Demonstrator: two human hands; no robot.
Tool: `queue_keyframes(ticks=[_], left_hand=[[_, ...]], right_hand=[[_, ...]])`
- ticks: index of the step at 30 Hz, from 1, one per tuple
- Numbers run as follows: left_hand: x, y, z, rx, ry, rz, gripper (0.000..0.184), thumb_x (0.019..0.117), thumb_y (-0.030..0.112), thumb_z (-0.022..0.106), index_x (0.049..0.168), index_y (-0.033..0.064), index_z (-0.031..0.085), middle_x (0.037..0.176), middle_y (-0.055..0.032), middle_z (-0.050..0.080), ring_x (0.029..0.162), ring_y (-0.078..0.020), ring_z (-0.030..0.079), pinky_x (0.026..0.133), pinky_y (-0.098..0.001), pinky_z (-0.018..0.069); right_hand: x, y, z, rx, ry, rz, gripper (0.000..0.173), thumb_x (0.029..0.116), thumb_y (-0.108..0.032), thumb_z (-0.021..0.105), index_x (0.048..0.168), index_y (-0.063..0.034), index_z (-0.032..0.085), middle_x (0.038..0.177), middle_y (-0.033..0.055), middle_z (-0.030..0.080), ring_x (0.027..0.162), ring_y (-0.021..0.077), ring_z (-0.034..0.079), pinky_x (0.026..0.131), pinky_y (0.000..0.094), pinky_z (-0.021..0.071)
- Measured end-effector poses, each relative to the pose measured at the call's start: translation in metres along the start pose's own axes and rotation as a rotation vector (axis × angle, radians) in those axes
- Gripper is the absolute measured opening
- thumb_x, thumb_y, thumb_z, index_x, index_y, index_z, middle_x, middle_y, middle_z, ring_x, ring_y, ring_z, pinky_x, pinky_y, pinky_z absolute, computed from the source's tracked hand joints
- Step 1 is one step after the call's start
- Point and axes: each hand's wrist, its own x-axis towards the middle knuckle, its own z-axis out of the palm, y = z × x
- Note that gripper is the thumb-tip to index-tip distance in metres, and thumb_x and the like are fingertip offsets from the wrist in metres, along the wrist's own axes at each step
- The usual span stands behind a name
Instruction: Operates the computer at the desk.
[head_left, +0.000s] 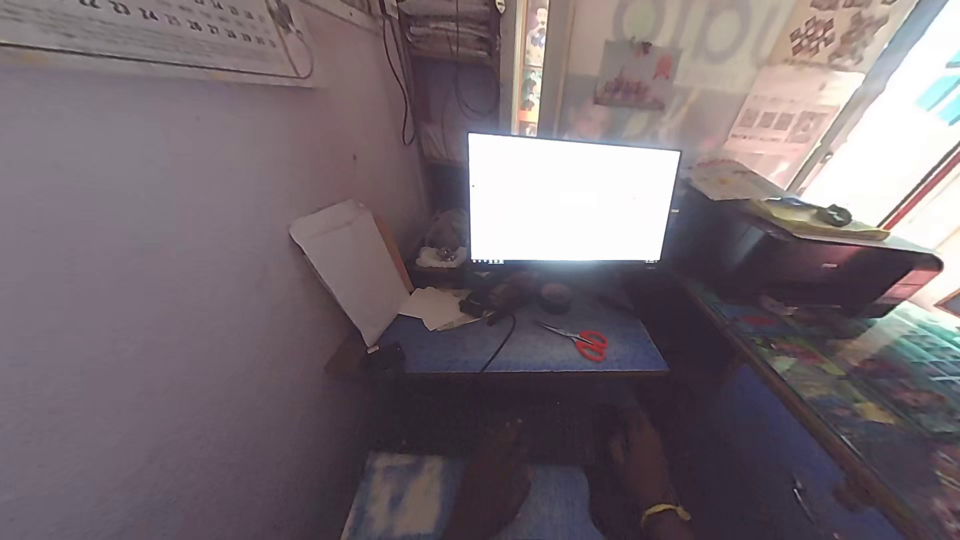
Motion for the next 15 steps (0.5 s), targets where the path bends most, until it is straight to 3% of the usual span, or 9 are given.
queue_keyframes(ticks=[5,9,11,15], left_hand=[[0.002,0.001,0.000,-0.027,0.004,-0.014,0.042,0.1033,0.044,0.049,0.133,0.0206,0.067,0.156,-0.0085,0.049,0.147,-0.0289,0.043,0.120,-0.0513,0.0346],[0.026,0.021,-0.044,-0.110,-0.263,-0.229,0.038,0.1031,0.029,0.052,0.133,0.0112,0.067,0.159,-0.0104,0.045,0.146,-0.0280,0.043,0.120,-0.0437,0.0350],[0.028,0.020,-0.059,-0.134,-0.177,-0.245,0.036,0.1025,0.025,0.054,0.130,0.0091,0.069,0.154,-0.0110,0.052,0.141,-0.0283,0.050,0.117,-0.0441,0.0388],[0.010,-0.013,-0.069,-0.053,0.169,-0.181,0.033,0.0988,0.023,0.057,0.122,0.0047,0.072,0.139,-0.0152,0.064,0.128,-0.0340,0.061,0.108,-0.0523,0.0468]], right_hand=[[0.000,0.002,-0.001,0.014,-0.026,-0.019,0.065,0.0945,-0.031,0.065,0.150,-0.0007,0.049,0.155,0.0228,0.047,0.142,0.0375,0.049,0.117,0.0501,0.0411],[-0.001,0.006,0.003,-0.008,-0.049,-0.087,0.065,0.0923,-0.032,0.067,0.150,-0.0074,0.052,0.156,0.0197,0.047,0.144,0.0362,0.047,0.117,0.0492,0.0411],[-0.003,0.008,0.004,0.003,-0.044,-0.099,0.065,0.0917,-0.031,0.068,0.150,-0.0068,0.052,0.154,0.0201,0.049,0.143,0.0382,0.047,0.117,0.0506,0.0411],[-0.001,0.003,-0.006,0.048,-0.072,-0.068,0.065,0.0901,-0.032,0.070,0.147,-0.0054,0.055,0.151,0.0218,0.051,0.141,0.0387,0.049,0.116,0.0523,0.0416]])
